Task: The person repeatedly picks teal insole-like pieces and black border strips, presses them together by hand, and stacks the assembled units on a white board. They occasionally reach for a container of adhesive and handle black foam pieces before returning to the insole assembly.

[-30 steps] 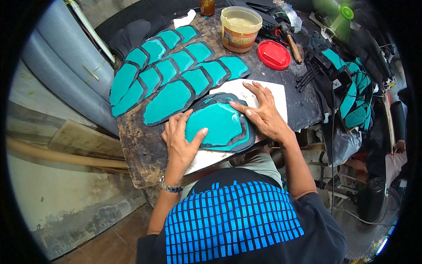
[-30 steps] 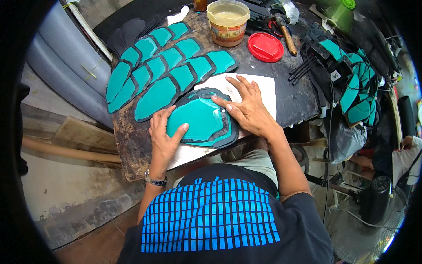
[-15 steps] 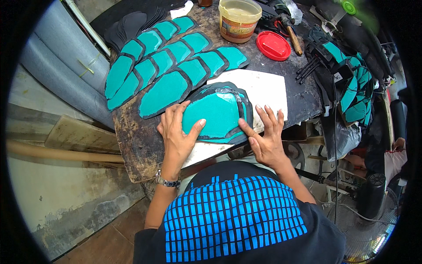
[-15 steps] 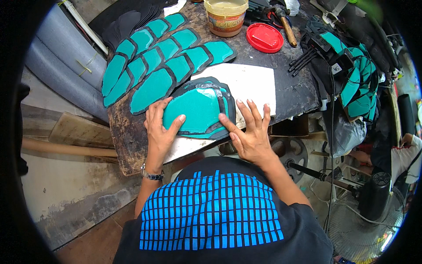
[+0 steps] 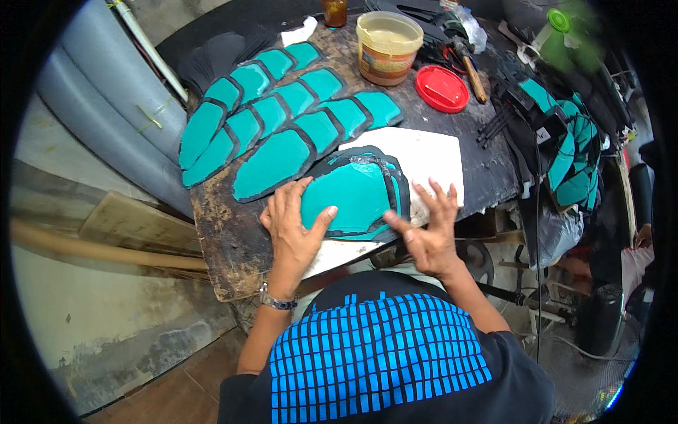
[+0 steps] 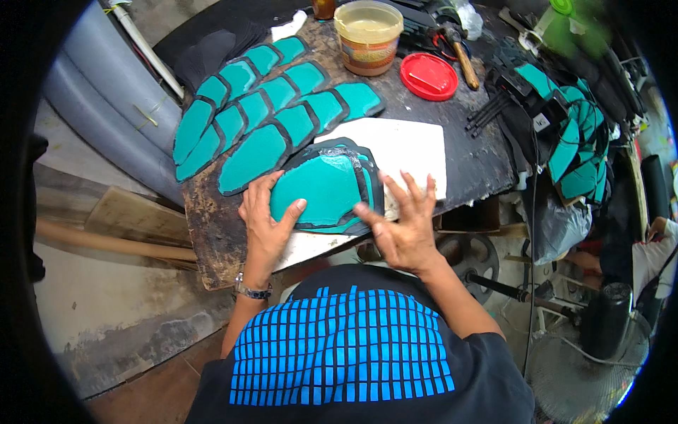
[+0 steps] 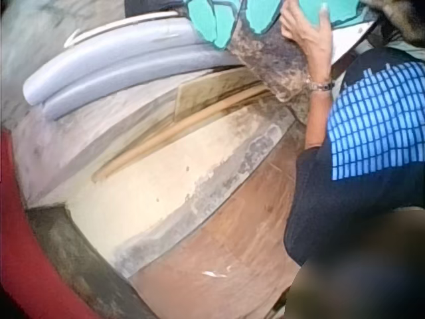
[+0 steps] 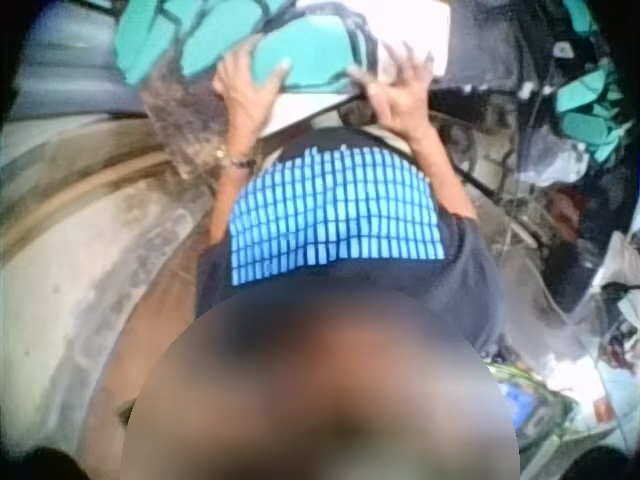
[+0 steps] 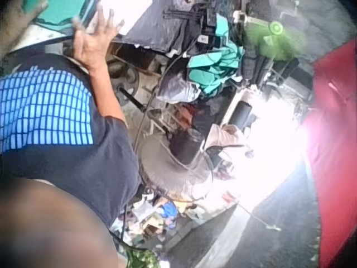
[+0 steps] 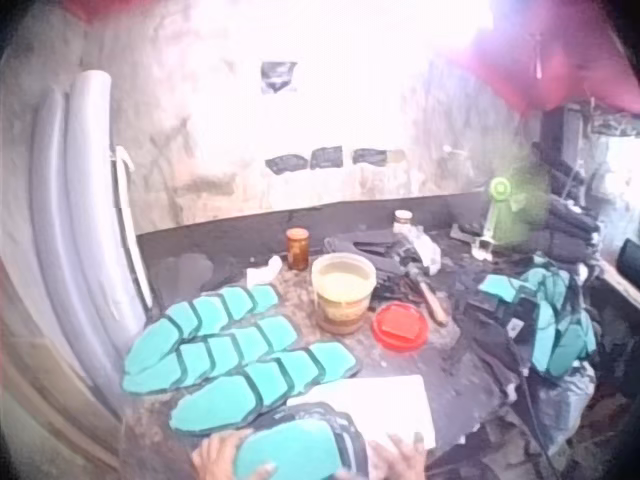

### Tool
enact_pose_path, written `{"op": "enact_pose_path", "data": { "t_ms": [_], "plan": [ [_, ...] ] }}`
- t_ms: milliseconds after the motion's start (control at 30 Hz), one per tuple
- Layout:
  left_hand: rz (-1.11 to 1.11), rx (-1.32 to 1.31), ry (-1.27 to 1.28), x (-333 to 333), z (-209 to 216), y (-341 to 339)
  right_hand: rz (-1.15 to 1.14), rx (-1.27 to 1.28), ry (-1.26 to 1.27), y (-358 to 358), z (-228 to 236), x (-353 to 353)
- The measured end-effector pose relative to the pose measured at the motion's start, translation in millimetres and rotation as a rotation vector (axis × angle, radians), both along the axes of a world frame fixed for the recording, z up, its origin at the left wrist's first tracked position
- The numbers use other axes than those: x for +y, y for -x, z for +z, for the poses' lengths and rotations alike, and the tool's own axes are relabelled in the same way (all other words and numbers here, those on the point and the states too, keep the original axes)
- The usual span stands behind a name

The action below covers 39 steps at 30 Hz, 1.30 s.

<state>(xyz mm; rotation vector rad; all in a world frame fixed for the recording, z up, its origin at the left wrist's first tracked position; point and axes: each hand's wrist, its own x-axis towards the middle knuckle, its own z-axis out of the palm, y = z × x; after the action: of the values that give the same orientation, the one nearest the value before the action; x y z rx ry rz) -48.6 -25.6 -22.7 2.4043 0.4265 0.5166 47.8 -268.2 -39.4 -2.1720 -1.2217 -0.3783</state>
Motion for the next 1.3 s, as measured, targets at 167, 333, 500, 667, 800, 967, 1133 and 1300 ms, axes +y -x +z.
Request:
{"op": "enact_pose_path", "data": {
  "t_ms": [167, 333, 500, 667, 800, 967, 1133, 1300],
  "plan": [
    [0.027, -0.192, -0.173, -3, -4, 5, -0.162, -0.061, -0.226, -87, 30, 19],
    [0.099, -0.343, 0.457, 2, 0, 19, -0.317, -0.346, -0.009, -248, 84, 88],
    [0.181, -0.634, 0.822, 54, 12, 37, -0.450, 0.302, 0.529, -329, 110, 148],
    [0.277, -0.447, 0.615, 117, -1, 37, -0.489, 0.236, 0.654, -318, 130, 166],
    [0.585, 0.161, -0.178, 118, -12, 33, -0.486, 0.113, 0.218, -276, 142, 130],
    [0.084, -0.085, -0.013, 74, 4, 12, -0.428, 0.022, 0.074, -173, 101, 64],
    [-0.149, 0.100, -0.201, 16, 11, -13, 0.027, 0.379, -0.157, -77, 62, 26],
    [-0.081, 0.149, -0.220, 4, 10, -12, 0.052, 0.617, -0.082, -27, 42, 13]
  ]
}}
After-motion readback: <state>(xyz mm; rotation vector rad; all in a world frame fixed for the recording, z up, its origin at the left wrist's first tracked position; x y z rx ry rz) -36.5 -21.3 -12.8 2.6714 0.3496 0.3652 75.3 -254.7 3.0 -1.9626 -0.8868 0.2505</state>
